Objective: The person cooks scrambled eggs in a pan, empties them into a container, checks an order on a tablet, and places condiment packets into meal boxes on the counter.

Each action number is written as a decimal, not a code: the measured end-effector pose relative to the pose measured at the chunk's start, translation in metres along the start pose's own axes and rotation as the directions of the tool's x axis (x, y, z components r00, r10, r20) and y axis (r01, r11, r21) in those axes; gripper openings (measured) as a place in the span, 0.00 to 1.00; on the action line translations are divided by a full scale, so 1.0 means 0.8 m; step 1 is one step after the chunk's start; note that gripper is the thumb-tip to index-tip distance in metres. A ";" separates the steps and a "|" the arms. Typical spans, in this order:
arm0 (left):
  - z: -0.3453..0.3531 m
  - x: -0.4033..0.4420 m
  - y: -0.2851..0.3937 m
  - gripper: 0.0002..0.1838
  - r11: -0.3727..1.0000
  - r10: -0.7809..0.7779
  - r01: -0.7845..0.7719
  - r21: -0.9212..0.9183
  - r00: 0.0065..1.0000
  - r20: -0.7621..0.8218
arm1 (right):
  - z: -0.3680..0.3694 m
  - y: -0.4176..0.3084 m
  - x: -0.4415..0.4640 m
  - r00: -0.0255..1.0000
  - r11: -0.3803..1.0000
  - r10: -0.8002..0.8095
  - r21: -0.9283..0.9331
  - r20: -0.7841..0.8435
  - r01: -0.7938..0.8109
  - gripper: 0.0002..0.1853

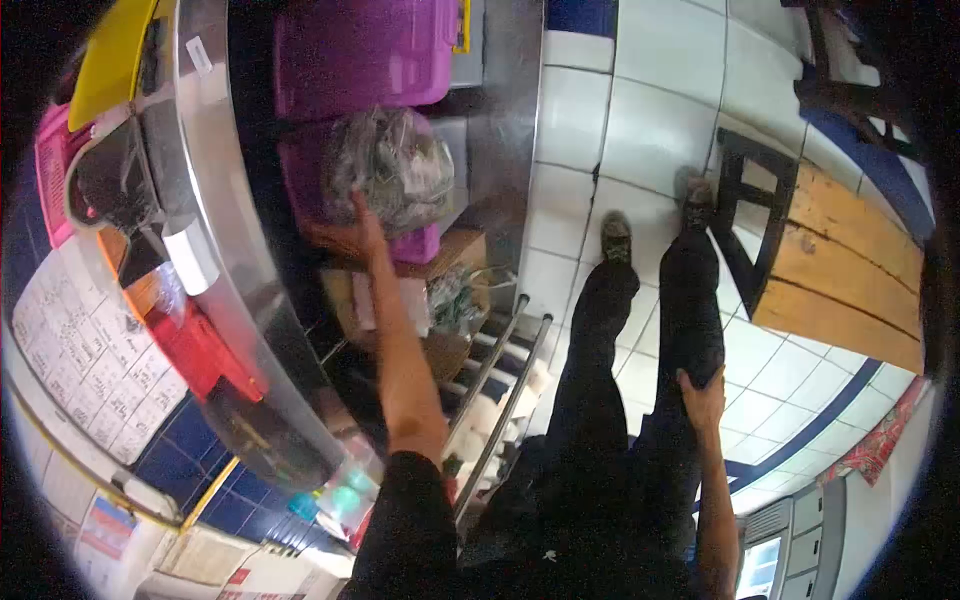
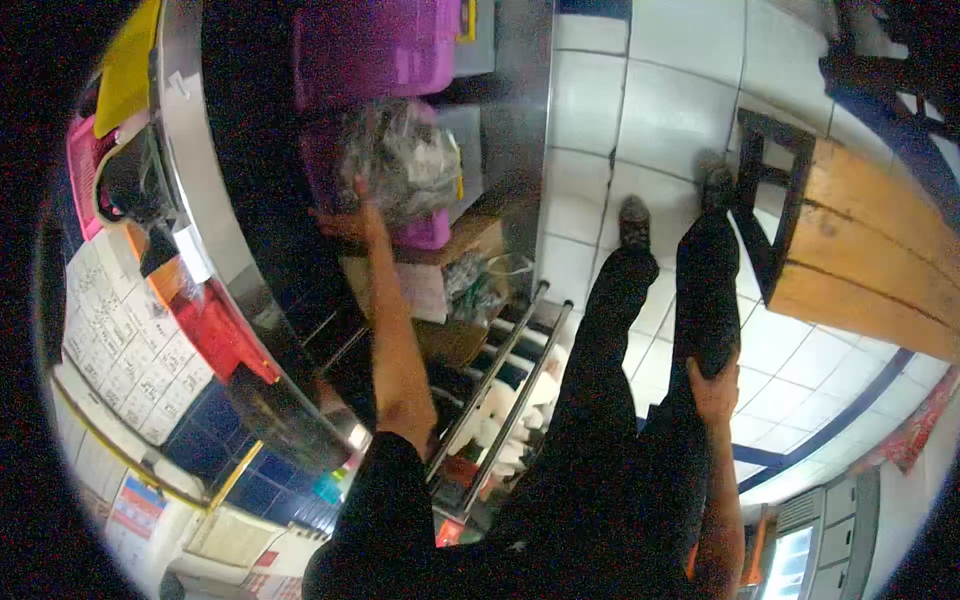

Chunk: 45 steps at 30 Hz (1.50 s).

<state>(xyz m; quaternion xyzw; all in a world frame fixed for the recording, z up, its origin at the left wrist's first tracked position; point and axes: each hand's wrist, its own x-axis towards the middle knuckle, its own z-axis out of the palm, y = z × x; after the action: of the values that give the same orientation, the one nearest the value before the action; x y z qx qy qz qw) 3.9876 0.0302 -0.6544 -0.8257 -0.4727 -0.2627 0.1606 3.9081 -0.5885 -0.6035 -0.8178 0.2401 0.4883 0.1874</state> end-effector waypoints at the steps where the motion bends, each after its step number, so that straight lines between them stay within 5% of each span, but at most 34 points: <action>1: 0.027 0.004 -0.005 0.42 1.000 -0.024 0.024 -0.013 1.000 0.004 | 0.003 0.006 0.003 1.000 1.000 -0.009 -0.014 -0.016 0.009 0.54; 2: 0.048 0.001 -0.009 0.41 0.982 -0.089 0.139 -0.131 0.941 0.326 | 0.004 0.011 0.006 1.000 0.998 0.029 -0.053 0.000 -0.028 0.55; 3: 0.058 -0.008 -0.007 0.41 0.939 -0.092 0.275 -0.205 0.778 0.622 | -0.001 0.006 0.004 1.000 0.999 0.020 -0.034 -0.014 -0.021 0.55; 4: 0.066 -0.023 -0.001 0.41 0.935 -0.101 0.291 -0.203 0.766 0.635 | -0.006 0.004 0.004 1.000 1.000 -0.004 -0.022 -0.011 0.004 0.54; 6: 0.042 -0.039 0.025 0.34 0.815 -0.401 0.579 -0.039 0.611 0.683 | -0.015 -0.002 -0.002 1.000 0.999 -0.029 -0.027 -0.004 0.028 0.53; 8: -0.044 -0.051 0.047 0.31 0.778 -0.021 0.380 -0.501 0.812 0.583 | -0.024 -0.015 -0.005 1.000 0.996 0.002 -0.089 0.030 0.001 0.50; 11: -0.167 -0.078 0.087 0.23 0.915 -0.047 0.253 -0.313 0.839 0.542 | -0.017 0.002 -0.010 0.968 0.968 -0.221 -0.144 -0.119 0.204 0.41; 12: -0.238 -0.065 0.119 0.23 0.822 -0.135 0.486 -0.298 0.673 0.727 | -0.042 -0.020 -0.028 0.953 0.954 -0.287 -0.116 -0.100 0.275 0.39; 13: -0.273 -0.070 0.128 0.23 0.825 -0.135 0.475 -0.307 0.693 0.709 | -0.065 -0.048 -0.048 0.929 0.931 -0.360 -0.092 -0.084 0.353 0.36; 14: -0.337 -0.051 0.154 0.23 0.764 -0.153 0.582 -0.279 0.583 0.798 | -0.083 -0.071 -0.066 0.827 0.838 -0.536 0.015 -0.166 0.546 0.33; 16: -0.381 -0.096 0.148 0.21 0.663 -0.174 0.651 -0.370 0.614 0.770 | -0.153 -0.157 -0.133 0.674 0.658 -0.711 0.149 -0.200 0.738 0.35; 17: -0.407 -0.117 0.151 0.21 0.868 -0.140 0.433 -0.241 0.681 0.719 | -0.189 -0.198 -0.171 0.573 0.552 -0.797 0.155 -0.191 0.819 0.37; 19: -0.516 -0.097 0.198 0.25 0.621 -0.263 0.760 -0.192 0.433 0.862 | -0.236 -0.244 -0.235 0.402 0.411 -0.910 -0.098 -0.098 0.906 0.42; 20: -0.577 -0.068 0.224 0.27 0.570 -0.158 0.712 -0.411 0.586 0.795 | -0.261 -0.260 -0.269 0.425 0.427 -0.904 -0.091 -0.036 0.900 0.44; 21: -0.595 -0.068 0.225 0.27 0.480 -0.192 0.848 -0.226 0.353 0.916 | -0.292 -0.276 -0.303 0.417 0.404 -0.908 -0.170 0.047 0.899 0.44; 22: -0.648 -0.036 0.243 0.24 0.429 -0.191 0.798 -0.423 0.538 0.821 | -0.312 -0.276 -0.320 0.329 0.300 -0.943 -0.291 0.055 0.909 0.38; 23: -0.662 -0.036 0.241 0.19 0.365 -0.147 0.850 -0.379 0.454 0.879 | -0.330 -0.292 -0.336 0.254 0.218 -0.964 -0.325 0.072 0.920 0.38; 25: -0.694 -0.005 0.241 0.15 0.075 -0.058 0.889 -0.452 0.456 0.888 | -0.348 -0.317 -0.373 0.254 0.191 -0.960 -0.397 0.114 0.898 0.24; 26: -0.709 0.015 0.232 0.14 0.058 -0.039 0.833 -0.550 0.552 0.833 | -0.351 -0.333 -0.385 0.213 0.139 -0.968 -0.423 0.133 0.895 0.24; 27: -0.720 0.035 0.223 0.13 0.045 -0.023 0.766 -0.642 0.643 0.765 | -0.351 -0.354 -0.395 0.228 0.191 -0.969 -0.298 0.096 0.935 0.19; 28: -0.734 0.048 0.222 0.12 -0.050 -0.161 0.733 -0.678 0.664 0.730 | -0.348 -0.373 -0.404 0.249 0.237 -0.967 -0.155 0.062 0.959 0.13; 29: -0.764 0.087 0.205 0.10 0.018 -0.149 0.769 -0.639 0.634 0.759 | -0.341 -0.393 -0.411 0.214 0.198 -0.974 -0.173 0.075 0.965 0.13; 31: -0.761 0.110 0.178 0.09 -0.252 -0.272 0.670 -0.699 0.644 0.715 | -0.319 -0.431 -0.429 -0.011 -0.013 -0.998 -0.018 0.070 1.000 0.09; 33: -0.763 0.137 0.138 0.10 -0.037 -0.332 0.604 -0.796 0.744 0.580 | -0.292 -0.477 -0.459 -0.092 -0.095 -0.990 -0.030 0.103 0.995 0.07; 35: -0.770 0.172 0.108 0.10 -0.135 -0.322 0.619 -0.773 0.711 0.625 | -0.251 -0.514 -0.464 -0.063 -0.019 -0.974 0.200 0.217 0.980 0.09; 37: -0.788 0.214 0.093 0.11 -0.123 -0.311 0.485 -0.866 0.810 0.497 | -0.199 -0.562 -0.412 -0.014 0.114 -0.926 0.314 0.377 0.942 0.09; 38: -0.779 0.220 0.080 0.11 -0.129 -0.316 0.473 -0.871 0.813 0.488 | -0.187 -0.580 -0.427 0.002 0.084 -0.904 0.172 0.427 0.982 0.13; 39: -0.760 0.221 0.059 0.13 0.088 -0.243 0.505 -0.859 0.847 0.473 | -0.174 -0.589 -0.440 -0.009 0.073 -0.904 0.175 0.427 0.982 0.13; 40: -0.738 0.220 0.035 0.16 0.309 -0.171 0.501 -0.808 0.865 0.471 | -0.163 -0.593 -0.460 -0.134 -0.102 -0.926 0.107 0.353 0.989 0.18; 41: -0.707 0.212 0.011 0.16 0.316 -0.182 0.499 -0.807 0.867 0.465 | -0.153 -0.596 -0.484 -0.264 -0.268 -0.921 0.027 0.287 0.963 0.22; 43: -0.666 0.203 -0.025 0.20 0.639 -0.191 0.471 -0.609 0.863 0.467 | -0.130 -0.596 -0.537 -0.364 -0.340 -0.879 0.131 0.307 0.931 0.26; 45: -0.662 0.211 -0.040 0.22 0.568 -0.189 0.521 -0.637 0.836 0.514 | -0.102 -0.593 -0.560 -0.487 -0.459 -0.774 0.172 0.405 0.872 0.28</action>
<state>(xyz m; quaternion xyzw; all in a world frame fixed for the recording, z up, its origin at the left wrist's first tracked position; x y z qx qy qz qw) 3.8805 -0.1084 -0.1261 -0.7344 -0.5002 -0.2926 -0.3534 4.0563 -0.1525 -0.1345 -0.5388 -0.6724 0.2603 0.4356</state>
